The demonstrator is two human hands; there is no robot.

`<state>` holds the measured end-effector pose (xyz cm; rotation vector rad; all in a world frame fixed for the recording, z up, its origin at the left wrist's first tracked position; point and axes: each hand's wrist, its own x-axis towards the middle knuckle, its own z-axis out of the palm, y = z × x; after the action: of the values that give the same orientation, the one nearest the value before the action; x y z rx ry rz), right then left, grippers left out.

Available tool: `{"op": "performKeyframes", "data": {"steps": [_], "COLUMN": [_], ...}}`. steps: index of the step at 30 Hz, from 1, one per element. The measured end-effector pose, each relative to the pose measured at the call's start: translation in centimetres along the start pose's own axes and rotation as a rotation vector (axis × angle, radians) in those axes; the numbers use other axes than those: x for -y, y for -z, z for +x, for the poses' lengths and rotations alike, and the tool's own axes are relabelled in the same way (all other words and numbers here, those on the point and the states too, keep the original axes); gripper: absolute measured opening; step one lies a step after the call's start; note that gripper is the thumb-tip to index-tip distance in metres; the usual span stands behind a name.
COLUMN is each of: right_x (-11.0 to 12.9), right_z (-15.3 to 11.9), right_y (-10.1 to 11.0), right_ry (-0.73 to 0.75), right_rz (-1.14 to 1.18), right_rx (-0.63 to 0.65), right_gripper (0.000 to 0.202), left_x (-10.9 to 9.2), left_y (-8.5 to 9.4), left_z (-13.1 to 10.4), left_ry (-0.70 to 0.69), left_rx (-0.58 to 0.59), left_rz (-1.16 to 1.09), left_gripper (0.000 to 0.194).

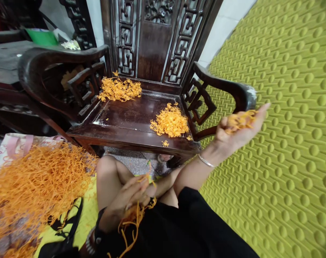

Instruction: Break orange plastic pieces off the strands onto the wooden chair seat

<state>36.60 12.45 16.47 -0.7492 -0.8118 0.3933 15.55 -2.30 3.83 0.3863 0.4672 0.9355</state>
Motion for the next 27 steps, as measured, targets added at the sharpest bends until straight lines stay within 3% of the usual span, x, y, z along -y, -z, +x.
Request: {"op": "performKeyframes", "data": {"steps": [1,4,6,9,13,22,27], "right_x": [-0.2,-1.9,-3.8,-6.1,-6.9,-7.1,-6.8], "right_z": [0.2,-1.8,-3.9,-5.9,-7.1,-9.0,-11.5], "right_y": [-0.8,-3.9,-5.4,-5.7,-4.7,-3.1,-1.9], "right_ry": [0.073,-0.027,-0.163,-0.343,-0.459,-0.513,-0.525], "right_rz": [-0.017,-0.158,-0.203,-0.208,-0.183,-0.193,-0.178], "right_rx": [-0.015,0.421,0.586,0.607,0.604,0.543,0.493], "right_gripper": [0.052,0.057,0.059,0.061,0.062,0.054,0.052], "left_x": [-0.1,-0.6,-1.0,-1.4,-2.2,-4.3,-4.8], "left_y": [0.6,1.3,1.1,0.5,0.2,1.9,3.3], "left_z": [-0.3,-0.5,-0.2,0.7,1.8,1.7,1.4], "left_ry": [-0.030,-0.071,-0.091,-0.098,-0.159,-0.450,-0.665], "left_rx": [-0.051,-0.122,-0.122,-0.068,-0.041,-0.127,-0.253], "left_rz": [-0.008,-0.016,-0.032,-0.060,-0.041,0.251,0.311], "left_gripper": [0.028,0.026,0.024,0.026,0.027,0.023,0.024]}}
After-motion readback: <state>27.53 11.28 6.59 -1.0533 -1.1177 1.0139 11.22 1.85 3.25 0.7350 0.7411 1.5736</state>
